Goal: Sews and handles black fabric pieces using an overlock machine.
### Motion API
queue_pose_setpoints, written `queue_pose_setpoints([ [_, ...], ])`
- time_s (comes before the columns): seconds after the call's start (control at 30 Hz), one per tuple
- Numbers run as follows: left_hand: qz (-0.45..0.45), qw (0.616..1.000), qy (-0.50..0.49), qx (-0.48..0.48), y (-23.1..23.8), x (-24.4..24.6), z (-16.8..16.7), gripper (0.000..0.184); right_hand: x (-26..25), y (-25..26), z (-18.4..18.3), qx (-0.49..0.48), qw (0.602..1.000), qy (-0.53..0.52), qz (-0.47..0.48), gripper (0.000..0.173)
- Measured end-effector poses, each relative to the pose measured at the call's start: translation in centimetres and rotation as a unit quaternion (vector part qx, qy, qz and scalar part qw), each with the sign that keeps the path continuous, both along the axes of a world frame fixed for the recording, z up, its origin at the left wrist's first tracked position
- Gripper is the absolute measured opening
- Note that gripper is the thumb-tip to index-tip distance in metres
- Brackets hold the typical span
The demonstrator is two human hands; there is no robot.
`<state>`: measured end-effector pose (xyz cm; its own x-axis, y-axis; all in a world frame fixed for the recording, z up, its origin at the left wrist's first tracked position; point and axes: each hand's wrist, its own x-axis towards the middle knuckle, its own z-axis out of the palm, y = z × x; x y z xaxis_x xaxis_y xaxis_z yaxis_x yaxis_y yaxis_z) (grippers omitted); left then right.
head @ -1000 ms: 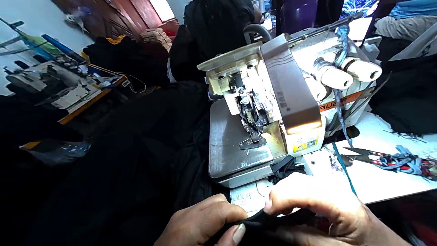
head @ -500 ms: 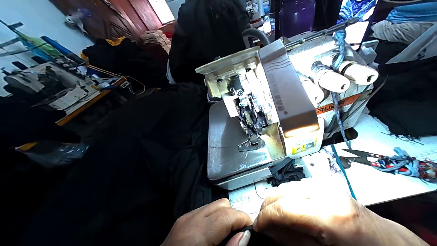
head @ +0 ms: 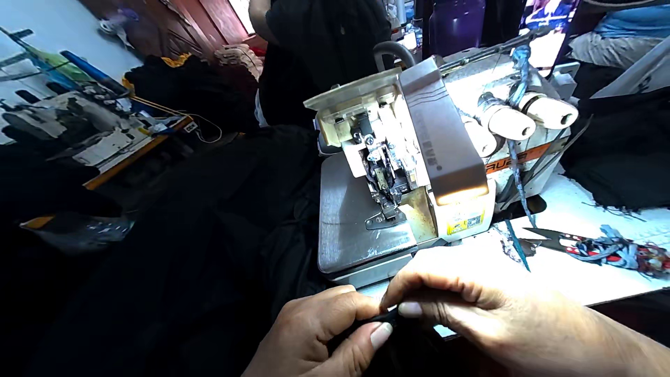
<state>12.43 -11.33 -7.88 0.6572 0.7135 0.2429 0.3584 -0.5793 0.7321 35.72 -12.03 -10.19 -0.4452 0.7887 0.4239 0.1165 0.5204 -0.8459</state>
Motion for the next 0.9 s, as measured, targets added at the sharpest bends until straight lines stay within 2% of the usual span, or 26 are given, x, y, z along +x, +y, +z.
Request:
queue_pose_setpoints([
  [0.03,-0.008,1.0,-0.014,-0.026,0.2,-0.1,0.0,0.022,0.2,0.1,0.0,-0.029,0.999,0.016,0.002,0.022],
  [0.1,-0.016,0.997,-0.036,-0.07,0.5,-0.2,-0.1,0.02,0.6,0.3,-0.1,-0.025,0.999,0.04,-0.008,0.023],
  [0.23,-0.014,0.986,-0.066,-0.154,1.0,-0.4,-0.3,0.015,1.6,0.8,-1.1,0.139,0.989,0.042,0.03,0.022],
  [0.33,-0.027,0.976,-0.085,-0.2,1.4,-0.6,-0.5,0.014,1.4,1.3,-2.3,0.231,0.973,0.001,0.024,0.021],
  [0.53,-0.063,0.968,-0.102,-0.222,1.9,-0.5,-0.8,0.015,0.7,1.6,-3.2,0.363,0.929,-0.056,-0.049,0.019],
  [0.77,-0.102,0.961,-0.112,-0.231,2.5,-0.7,-1.1,0.016,0.7,2.0,-3.5,0.401,0.911,-0.06,-0.071,0.016],
  [0.9,-0.089,0.97,-0.097,-0.205,2.5,-0.6,-0.8,0.016,0.9,2.2,-3.3,0.424,0.9,-0.07,-0.072,0.015],
])
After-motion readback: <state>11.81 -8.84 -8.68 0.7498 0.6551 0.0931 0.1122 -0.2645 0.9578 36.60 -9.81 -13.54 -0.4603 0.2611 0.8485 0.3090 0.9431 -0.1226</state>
